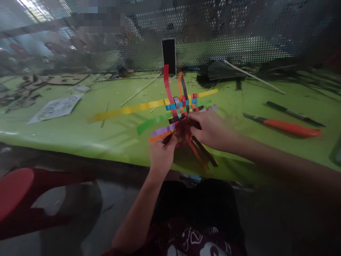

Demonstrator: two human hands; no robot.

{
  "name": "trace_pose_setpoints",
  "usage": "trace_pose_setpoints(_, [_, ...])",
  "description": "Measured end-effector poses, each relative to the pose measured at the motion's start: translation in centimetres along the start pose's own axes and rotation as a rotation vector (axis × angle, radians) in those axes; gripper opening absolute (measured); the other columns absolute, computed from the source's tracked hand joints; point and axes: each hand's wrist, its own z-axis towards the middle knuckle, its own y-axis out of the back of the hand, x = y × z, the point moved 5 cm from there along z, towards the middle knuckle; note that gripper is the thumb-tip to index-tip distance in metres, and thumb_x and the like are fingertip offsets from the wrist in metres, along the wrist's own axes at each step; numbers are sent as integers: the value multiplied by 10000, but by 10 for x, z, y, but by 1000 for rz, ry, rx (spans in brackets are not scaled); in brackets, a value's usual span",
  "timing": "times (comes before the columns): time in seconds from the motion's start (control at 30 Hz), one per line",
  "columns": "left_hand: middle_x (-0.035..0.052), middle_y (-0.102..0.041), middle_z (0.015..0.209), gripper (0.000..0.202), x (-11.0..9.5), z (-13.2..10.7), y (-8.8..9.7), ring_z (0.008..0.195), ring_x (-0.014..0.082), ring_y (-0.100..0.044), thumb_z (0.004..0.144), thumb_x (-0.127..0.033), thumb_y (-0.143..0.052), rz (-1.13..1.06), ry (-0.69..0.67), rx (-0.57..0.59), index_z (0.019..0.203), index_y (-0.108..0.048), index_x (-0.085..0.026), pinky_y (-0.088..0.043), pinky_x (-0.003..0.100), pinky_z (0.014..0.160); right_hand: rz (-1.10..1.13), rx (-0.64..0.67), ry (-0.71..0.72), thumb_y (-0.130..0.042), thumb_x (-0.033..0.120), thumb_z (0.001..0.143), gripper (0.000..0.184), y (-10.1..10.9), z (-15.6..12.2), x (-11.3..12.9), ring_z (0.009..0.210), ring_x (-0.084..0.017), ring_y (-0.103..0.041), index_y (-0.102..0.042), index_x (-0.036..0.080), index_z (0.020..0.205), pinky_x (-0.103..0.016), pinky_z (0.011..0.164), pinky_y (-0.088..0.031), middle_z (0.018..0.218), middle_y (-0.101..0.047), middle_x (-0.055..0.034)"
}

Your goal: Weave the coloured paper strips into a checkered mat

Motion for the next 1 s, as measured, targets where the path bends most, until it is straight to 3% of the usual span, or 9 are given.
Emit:
trace_pose_setpoints(0.13, [33,-793,931,173,12,2,3,834,189,-736,854,-343,-760,-68,123,-36,962,-801,-214,-608,293,709,-69,9,29,-559,177,902,145,-1,-2,-1,658,-212,-537,-658,205,1004,-338,627,-296,775,-681,-72])
trace_pose_setpoints(0.23, [34,-789,911,182,14,2,2,817,185,-735,829,-342,-778,-129,166,-30,955,-800,-212,-611,292,697,92,-8,75,-561,151,909,98,-2,-1,-4,664,-181,-543,-630,216,932,-317,651,-335,789,-679,-39])
trace_pose_setpoints(0.33, [32,-788,907,180,8,3,-1,874,195,-743,819,-339,-786,-219,149,-10,946,-797,-212,-626,321,774,306,-66,67,-606,171,903,89,-2,0,-8,638,-140,-521,-585,214,829,-291,643,-364,763,-642,-1])
trace_pose_setpoints(0.47, [22,-787,908,122,1,5,-5,937,192,-742,817,-316,-801,-302,116,20,898,-793,-225,-618,342,862,509,-46,61,-672,240,882,131,-7,2,-12,605,-124,-493,-566,217,809,-283,609,-381,692,-581,29])
trace_pose_setpoints(0.7, [24,-784,909,176,3,3,-5,864,168,-740,853,-383,-776,-249,170,40,917,-782,-220,-615,317,825,636,-53,-33,-741,452,845,290,-14,2,-19,602,-140,-499,-566,226,797,-291,555,-386,667,-564,24])
trace_pose_setpoints(0.9, [55,-792,997,292,2,2,-2,955,212,-751,769,-410,-857,-211,143,-50,948,-770,-196,-614,352,888,492,-76,82,-670,295,892,156,-15,1,-14,647,-138,-509,-548,213,841,-291,622,-387,718,-576,21])
trace_pose_setpoints(1.0, [63,-791,960,274,5,2,-1,930,223,-756,746,-370,-876,-162,201,-88,919,-771,-186,-624,352,848,359,-48,141,-592,211,919,56,-11,0,-9,663,-142,-515,-545,213,888,-288,643,-379,761,-599,6])
